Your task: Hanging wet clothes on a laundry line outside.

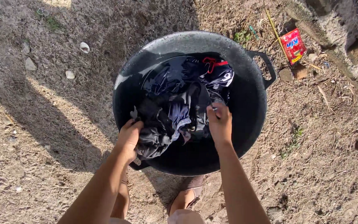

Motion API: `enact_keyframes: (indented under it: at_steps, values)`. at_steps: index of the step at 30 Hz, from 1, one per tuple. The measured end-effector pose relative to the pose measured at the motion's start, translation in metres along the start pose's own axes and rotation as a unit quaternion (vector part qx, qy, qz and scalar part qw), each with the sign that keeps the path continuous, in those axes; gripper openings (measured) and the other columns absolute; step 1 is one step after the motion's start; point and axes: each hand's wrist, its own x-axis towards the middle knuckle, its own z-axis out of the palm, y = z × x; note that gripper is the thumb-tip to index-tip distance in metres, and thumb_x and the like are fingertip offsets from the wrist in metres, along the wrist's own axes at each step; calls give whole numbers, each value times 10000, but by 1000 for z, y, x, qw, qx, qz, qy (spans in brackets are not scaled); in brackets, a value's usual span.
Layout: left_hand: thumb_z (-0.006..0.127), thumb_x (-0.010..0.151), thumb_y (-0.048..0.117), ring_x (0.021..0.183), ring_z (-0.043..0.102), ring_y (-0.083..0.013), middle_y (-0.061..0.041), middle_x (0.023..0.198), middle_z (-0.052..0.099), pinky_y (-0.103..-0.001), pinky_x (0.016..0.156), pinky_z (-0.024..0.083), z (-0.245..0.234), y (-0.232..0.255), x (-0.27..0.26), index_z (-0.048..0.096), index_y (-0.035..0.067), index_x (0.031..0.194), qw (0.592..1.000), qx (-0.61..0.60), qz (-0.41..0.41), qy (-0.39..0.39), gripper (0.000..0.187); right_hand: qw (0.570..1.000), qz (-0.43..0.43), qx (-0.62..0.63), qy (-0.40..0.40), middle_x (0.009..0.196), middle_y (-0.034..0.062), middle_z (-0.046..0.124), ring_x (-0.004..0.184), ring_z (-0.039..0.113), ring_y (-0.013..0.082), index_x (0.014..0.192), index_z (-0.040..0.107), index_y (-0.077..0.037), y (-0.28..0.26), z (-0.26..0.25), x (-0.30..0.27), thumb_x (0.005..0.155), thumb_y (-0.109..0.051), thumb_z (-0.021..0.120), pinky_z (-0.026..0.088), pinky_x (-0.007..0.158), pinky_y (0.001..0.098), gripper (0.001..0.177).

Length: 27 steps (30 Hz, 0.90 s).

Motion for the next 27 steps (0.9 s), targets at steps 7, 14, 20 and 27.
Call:
enact_keyframes:
  at_steps: [7, 14, 20, 27]
  values:
    - [676, 872, 128, 733, 571, -200, -81, 821, 593, -396, 664, 497, -3, 15, 16, 607, 12, 1027, 904, 316, 280, 71, 206, 989, 108, -59, 81, 1226, 208, 612, 1056, 663, 315, 1395, 505, 17, 30, -16, 48, 783, -260, 799, 542, 866, 421, 733]
    - [911, 665, 325, 1362, 393, -507, -297, 1573, 220, -649, 982, 400, 51, 18, -89, 366, 195, 1546, 632, 693, 345, 24, 1043, 917, 61, 392, -32, 1012, 207, 709, 846, 723, 287, 1204, 569, 147, -5, -64, -81, 865, -188, 634, 613, 777, 376, 481]
    - [787, 859, 258, 1218, 621, -385, -207, 1354, 601, -432, 1017, 504, 102, -39, -168, 618, 22, 1224, 602, 550, 527, -240, 466, 946, 109, 301, 42, 1062, 218, 729, 878, 759, 310, 1244, 569, 122, -75, -101, -161, 860, -201, 677, 615, 797, 379, 513]
    - [624, 994, 102, 787, 551, -214, -83, 863, 609, -352, 676, 442, 179, -92, -257, 653, 20, 1205, 810, 300, 425, -270, 228, 972, 93, -216, -7, 1209, 82, 579, 1039, 567, 154, 1348, 443, -14, 61, -186, -124, 966, -109, 393, 453, 897, 249, 396]
